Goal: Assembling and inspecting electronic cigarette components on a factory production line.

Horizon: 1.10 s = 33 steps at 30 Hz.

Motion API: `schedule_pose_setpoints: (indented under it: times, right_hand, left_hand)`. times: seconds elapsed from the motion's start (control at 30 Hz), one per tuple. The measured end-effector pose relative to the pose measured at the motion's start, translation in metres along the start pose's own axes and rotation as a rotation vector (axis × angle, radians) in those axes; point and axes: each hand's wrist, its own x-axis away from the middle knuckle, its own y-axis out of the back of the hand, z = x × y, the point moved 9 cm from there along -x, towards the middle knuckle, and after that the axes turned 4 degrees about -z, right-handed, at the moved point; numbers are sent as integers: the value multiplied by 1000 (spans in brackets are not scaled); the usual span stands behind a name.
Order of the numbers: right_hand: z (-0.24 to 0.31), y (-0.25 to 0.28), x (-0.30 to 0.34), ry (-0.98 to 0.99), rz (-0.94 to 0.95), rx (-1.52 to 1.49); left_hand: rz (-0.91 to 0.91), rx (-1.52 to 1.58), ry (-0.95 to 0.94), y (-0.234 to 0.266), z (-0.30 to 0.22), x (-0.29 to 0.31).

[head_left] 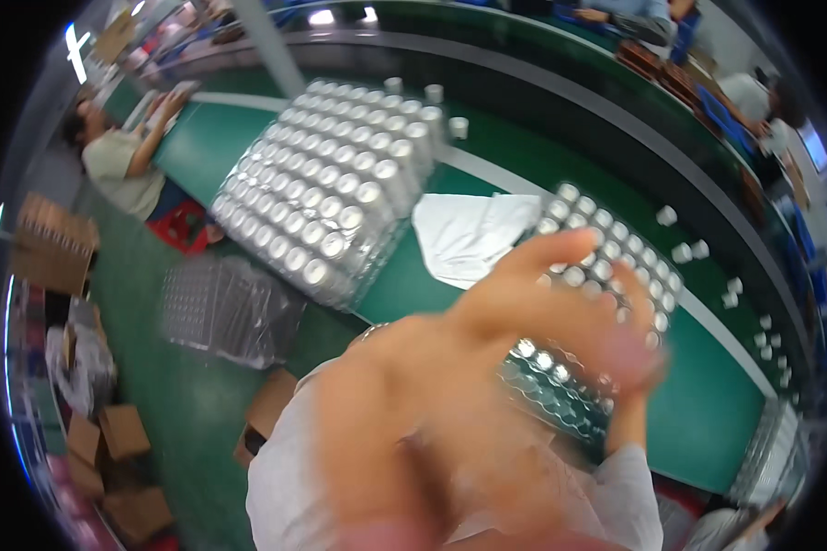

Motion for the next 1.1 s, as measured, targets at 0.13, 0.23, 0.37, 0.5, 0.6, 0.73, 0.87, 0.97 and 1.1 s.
schedule_pose_setpoints:
  times: [0.13,0.23,0.37,0.5,0.6,0.73,0.87,0.97,1.1]
  right_hand:
    - [-56,108,-31,17,-323,259]
    - [-128,131,-46,-30,-397,416]
    - [-157,139,-45,-29,-495,551]
    - [-169,138,-48,-171,-472,474]
    - [-184,136,-55,-227,-424,357]
    - [-178,124,-79,-210,-299,465]
    - [-236,85,-106,-384,-29,451]
    - [-215,88,-112,-342,-102,486]
    - [-189,106,-113,-211,-159,782]
  left_hand:
    - [4,26,93,20,7,-12]
    - [169,197,128,6,28,-28]
    - [392,402,304,-16,58,-31]
    - [534,545,380,-27,76,-32]
    - [632,617,416,-38,86,-35]
    - [662,645,484,-30,77,-27]
    - [732,706,472,-27,77,-28]
    - [794,767,469,-25,79,-26]
    - [881,851,471,-26,78,-21]
